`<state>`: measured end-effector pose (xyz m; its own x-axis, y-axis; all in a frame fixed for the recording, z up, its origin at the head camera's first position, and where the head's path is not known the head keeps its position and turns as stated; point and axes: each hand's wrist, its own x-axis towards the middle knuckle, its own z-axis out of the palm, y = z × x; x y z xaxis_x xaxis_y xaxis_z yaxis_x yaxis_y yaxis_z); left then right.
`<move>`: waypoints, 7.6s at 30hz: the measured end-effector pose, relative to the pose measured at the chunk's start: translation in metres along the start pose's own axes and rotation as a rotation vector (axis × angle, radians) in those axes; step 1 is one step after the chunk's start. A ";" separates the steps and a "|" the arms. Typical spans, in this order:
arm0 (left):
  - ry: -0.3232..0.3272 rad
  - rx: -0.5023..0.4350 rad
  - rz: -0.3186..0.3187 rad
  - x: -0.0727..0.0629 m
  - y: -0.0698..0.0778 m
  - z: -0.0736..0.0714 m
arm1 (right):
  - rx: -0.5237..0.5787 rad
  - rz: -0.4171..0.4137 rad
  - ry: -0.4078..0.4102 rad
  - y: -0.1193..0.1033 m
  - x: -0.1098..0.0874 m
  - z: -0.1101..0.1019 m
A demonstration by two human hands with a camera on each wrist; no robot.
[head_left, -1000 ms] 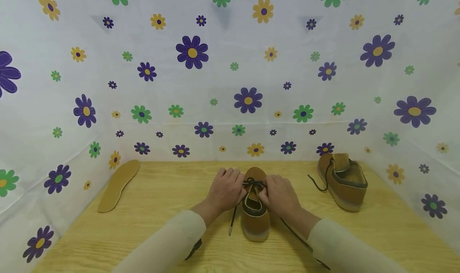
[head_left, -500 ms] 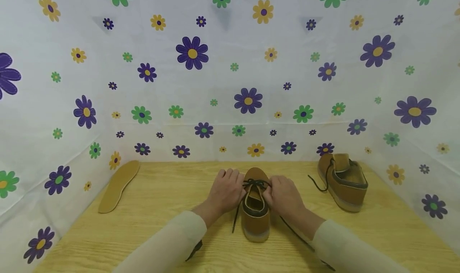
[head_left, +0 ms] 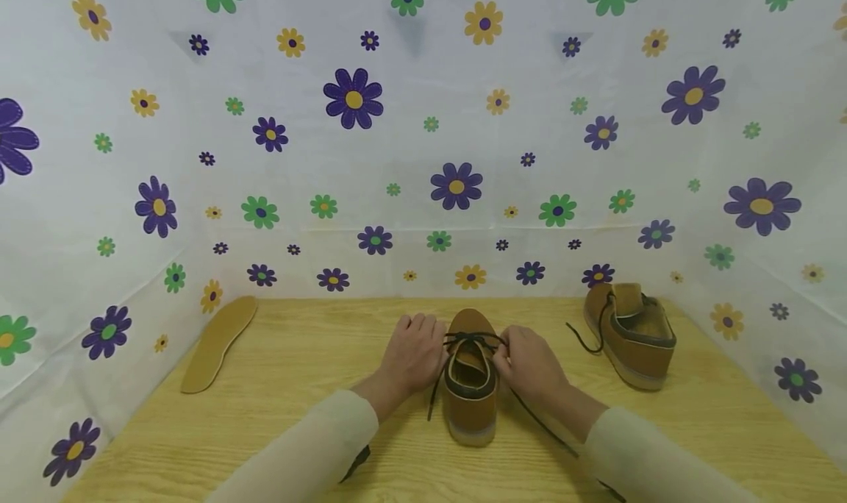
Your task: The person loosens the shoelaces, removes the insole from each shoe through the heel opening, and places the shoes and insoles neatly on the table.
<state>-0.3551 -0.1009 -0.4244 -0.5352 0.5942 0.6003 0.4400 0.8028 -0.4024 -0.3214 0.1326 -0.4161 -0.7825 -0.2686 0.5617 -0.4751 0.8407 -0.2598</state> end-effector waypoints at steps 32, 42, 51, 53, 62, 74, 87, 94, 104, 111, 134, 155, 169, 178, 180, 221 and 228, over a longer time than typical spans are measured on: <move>0.192 -0.018 0.065 -0.006 -0.005 0.003 | 0.114 0.073 -0.110 0.004 -0.002 -0.001; 0.156 -0.091 0.004 -0.008 -0.004 0.010 | 0.112 0.097 -0.077 0.016 -0.003 0.003; 0.160 -0.092 -0.057 -0.010 -0.005 0.004 | 0.064 0.105 -0.090 0.012 -0.002 -0.001; 0.153 -0.085 -0.065 -0.010 -0.005 0.002 | 0.047 0.111 -0.086 0.011 -0.001 -0.002; -0.098 -0.070 -0.112 -0.013 -0.008 0.005 | 0.011 0.142 -0.124 0.014 -0.001 -0.003; -0.424 -0.098 -0.098 -0.012 -0.009 0.005 | -0.037 0.197 -0.185 0.015 -0.001 -0.002; -0.052 -0.130 0.121 -0.013 -0.010 0.002 | -0.024 0.199 -0.240 0.015 0.000 0.005; 0.157 -0.199 0.145 -0.010 -0.010 0.007 | 0.004 0.147 -0.195 0.014 0.002 0.005; 0.260 -0.086 0.056 -0.009 -0.009 0.011 | -0.007 0.152 -0.182 0.013 0.000 -0.001; 0.326 -0.015 -0.010 -0.010 -0.012 0.007 | -0.030 0.161 -0.188 0.012 0.000 -0.001; -0.447 -0.105 -0.189 -0.010 -0.005 0.002 | -0.092 0.236 -0.281 0.012 -0.004 -0.003; -0.599 -0.147 -0.291 -0.009 -0.005 -0.006 | -0.137 0.335 -0.404 0.014 -0.005 -0.004; -0.379 -0.227 -0.245 -0.009 -0.005 -0.002 | -0.006 0.298 -0.266 0.010 -0.001 -0.001; -0.084 -0.226 -0.134 -0.010 -0.001 -0.005 | 0.021 0.193 -0.244 0.004 0.000 -0.003; -0.003 -0.232 -0.096 -0.011 -0.001 -0.005 | 0.025 0.181 -0.244 0.004 0.000 -0.003; 0.242 -0.498 0.067 -0.008 -0.004 0.002 | 0.283 -0.018 -0.104 0.003 0.000 -0.003; 0.252 -0.455 0.064 -0.009 -0.005 -0.002 | 0.270 -0.022 -0.085 0.007 0.000 -0.002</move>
<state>-0.3513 -0.1105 -0.4260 -0.3314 0.5666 0.7544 0.7649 0.6295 -0.1368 -0.3237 0.1391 -0.4162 -0.7964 -0.3337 0.5044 -0.5734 0.6819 -0.4542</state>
